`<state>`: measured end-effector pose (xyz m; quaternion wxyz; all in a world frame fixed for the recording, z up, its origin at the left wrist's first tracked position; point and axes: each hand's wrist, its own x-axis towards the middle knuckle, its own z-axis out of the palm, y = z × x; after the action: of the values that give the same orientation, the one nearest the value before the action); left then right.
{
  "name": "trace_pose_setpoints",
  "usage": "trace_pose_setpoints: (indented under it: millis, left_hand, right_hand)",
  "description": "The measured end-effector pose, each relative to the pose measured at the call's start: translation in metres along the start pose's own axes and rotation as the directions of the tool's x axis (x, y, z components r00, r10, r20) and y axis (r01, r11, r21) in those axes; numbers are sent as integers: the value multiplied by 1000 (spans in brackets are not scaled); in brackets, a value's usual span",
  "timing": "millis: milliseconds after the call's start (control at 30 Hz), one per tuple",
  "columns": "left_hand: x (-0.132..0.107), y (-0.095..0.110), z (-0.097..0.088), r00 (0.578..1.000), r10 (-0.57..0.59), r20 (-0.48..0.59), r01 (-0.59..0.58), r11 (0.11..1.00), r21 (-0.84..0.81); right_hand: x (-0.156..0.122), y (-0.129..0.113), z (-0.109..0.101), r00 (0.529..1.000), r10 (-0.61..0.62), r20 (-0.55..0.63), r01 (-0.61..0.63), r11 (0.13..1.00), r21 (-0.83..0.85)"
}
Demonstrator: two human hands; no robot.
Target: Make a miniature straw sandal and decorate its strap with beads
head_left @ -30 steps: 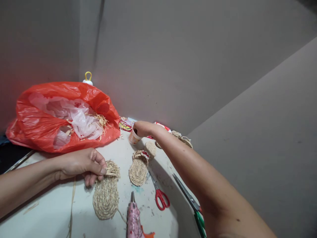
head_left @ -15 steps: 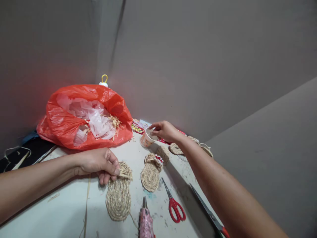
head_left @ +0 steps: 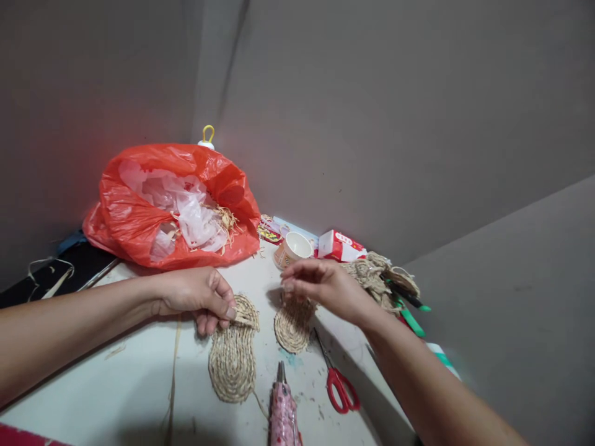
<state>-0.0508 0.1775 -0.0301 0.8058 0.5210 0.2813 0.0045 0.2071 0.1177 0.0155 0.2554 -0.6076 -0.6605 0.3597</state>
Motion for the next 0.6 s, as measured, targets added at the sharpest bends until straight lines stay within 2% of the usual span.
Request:
trace_pose_setpoints:
  millis: [100,167,300,367,467,533,600]
  left_hand:
    - [-1,1,1,1000,5,-13,-5,1000,5]
    - [-2,2,1,1000,11,-23,-10,1000,7]
    - [-2,3,2,1000,-9,-23,9,1000,9]
    - [-2,4,2,1000,-11,-29,11,1000,16]
    - [-4,8,3,999,-15,-29,17,999,40]
    - [-6,11,3,999,-23,-30,25,998,56]
    - [-6,14,1,999,-33,-33,36,995,89]
  right_hand:
    - [-9,2,27,998,-43,54,47,996,-82]
    - [-11,2,37,994,-65,83,76,989,-130]
    - [-20,-6,33,996,-85,36,90,978,-187]
    - [-38,-12,20,996,-78,-40,68,974,-214]
    - [-85,-13,-5,975,-21,-220,-47,953,-299]
    - [-124,-2,-20,929,11,-371,-149,926,-347]
    - [-163,16,-28,849,70,-524,-295,884,-361]
